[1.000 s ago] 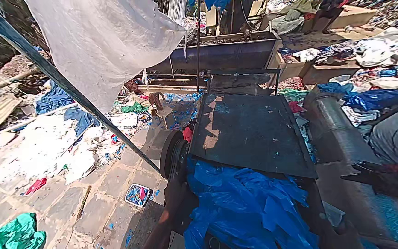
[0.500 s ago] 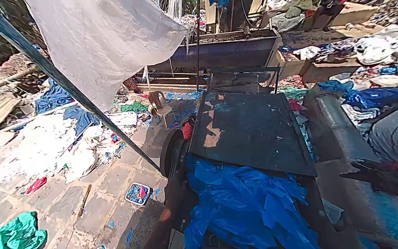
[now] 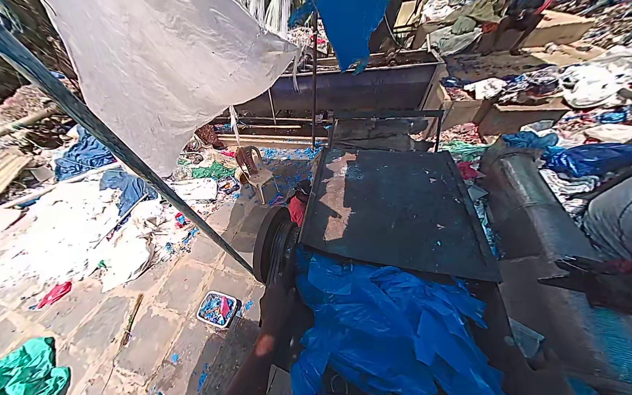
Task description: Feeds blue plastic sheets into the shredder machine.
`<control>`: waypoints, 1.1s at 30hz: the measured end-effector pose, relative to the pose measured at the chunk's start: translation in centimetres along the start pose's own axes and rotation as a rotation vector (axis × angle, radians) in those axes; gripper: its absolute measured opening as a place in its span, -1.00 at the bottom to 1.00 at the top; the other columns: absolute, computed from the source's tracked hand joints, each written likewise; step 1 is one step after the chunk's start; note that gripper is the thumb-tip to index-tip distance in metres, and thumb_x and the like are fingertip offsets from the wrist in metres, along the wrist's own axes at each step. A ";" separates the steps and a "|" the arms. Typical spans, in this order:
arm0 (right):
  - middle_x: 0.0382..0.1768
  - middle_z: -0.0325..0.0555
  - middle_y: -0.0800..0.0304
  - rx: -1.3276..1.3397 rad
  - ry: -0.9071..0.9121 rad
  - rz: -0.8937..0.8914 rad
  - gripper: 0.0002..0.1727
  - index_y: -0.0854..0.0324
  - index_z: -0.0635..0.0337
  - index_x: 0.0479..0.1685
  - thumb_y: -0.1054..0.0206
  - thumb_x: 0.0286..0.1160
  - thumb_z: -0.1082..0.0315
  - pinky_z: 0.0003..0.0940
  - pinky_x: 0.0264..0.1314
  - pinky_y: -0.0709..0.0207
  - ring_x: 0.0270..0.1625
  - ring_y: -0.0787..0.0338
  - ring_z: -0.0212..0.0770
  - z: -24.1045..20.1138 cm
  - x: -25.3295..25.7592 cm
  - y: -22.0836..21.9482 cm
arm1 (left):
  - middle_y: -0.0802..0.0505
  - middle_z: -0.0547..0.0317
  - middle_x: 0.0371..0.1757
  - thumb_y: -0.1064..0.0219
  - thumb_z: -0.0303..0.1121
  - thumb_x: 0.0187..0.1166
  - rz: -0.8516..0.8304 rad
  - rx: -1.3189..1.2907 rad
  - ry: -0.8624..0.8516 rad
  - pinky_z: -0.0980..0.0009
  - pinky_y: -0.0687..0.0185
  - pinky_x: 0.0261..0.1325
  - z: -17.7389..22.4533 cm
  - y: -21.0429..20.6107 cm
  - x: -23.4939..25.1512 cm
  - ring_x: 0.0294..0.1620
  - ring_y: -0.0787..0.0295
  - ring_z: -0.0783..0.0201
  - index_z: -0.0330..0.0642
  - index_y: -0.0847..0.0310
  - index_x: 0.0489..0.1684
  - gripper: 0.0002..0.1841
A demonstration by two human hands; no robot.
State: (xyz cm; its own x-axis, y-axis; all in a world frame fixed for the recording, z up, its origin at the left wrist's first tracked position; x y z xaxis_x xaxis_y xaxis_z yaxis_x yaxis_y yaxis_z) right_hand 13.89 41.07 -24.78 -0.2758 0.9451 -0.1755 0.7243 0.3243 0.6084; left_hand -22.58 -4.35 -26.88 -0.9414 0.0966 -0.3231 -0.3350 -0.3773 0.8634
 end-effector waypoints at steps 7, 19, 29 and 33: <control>0.37 0.39 -0.62 -0.024 -0.060 -0.011 -0.11 -0.03 0.36 0.83 -0.29 0.67 0.02 0.11 0.32 -0.57 0.27 -0.73 0.14 -3.8 -2.8 1.2 | -0.83 -0.09 0.27 -0.28 0.01 0.62 0.006 -0.006 -0.004 -0.16 -0.64 0.34 0.1 0.1 -0.1 0.32 -0.78 -0.10 -0.13 -0.38 0.64 -0.35; 0.34 0.39 -0.65 0.012 -0.007 -0.012 -0.09 -0.02 0.31 0.85 -0.30 0.65 -0.02 0.23 0.31 -0.54 0.26 -0.72 0.24 -0.9 -0.8 0.4 | -0.82 -0.09 0.27 -0.29 0.01 0.61 0.006 -0.004 -0.010 -0.13 -0.67 0.31 -0.2 -0.4 0.4 0.31 -0.79 -0.08 -0.14 -0.36 0.65 -0.34; 0.31 0.41 -0.65 -0.014 0.000 -0.029 -0.10 0.07 0.25 0.89 -0.23 0.70 -0.04 0.21 0.30 -0.55 0.20 -0.74 0.20 0.3 0.6 -0.3 | -0.81 -0.05 0.29 -0.29 0.02 0.61 0.002 0.006 -0.007 -0.12 -0.69 0.28 -0.3 -0.6 0.7 0.29 -0.80 -0.06 -0.10 -0.36 0.65 -0.34; 0.31 0.41 -0.65 -0.017 0.001 -0.031 -0.10 0.07 0.24 0.89 -0.20 0.72 -0.06 0.20 0.25 -0.57 0.17 -0.74 0.19 0.0 0.4 -0.3 | -0.82 -0.03 0.28 -0.28 0.05 0.61 0.005 0.017 -0.008 -0.12 -0.70 0.26 -0.3 -0.8 0.8 0.28 -0.81 -0.04 -0.09 -0.38 0.62 -0.35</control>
State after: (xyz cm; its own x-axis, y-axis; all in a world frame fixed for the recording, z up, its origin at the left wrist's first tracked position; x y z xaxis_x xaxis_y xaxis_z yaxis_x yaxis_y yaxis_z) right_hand 13.60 41.39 -25.04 -0.2984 0.9346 -0.1938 0.7044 0.3526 0.6160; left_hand -23.03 -4.28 -27.95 -0.9432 0.1019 -0.3162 -0.3312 -0.3623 0.8712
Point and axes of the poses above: each hand's wrist, its own x-axis towards the middle knuckle, its own y-axis out of the back of the hand, z = x × y, the point moved 10 cm from there along x, towards the middle knuckle
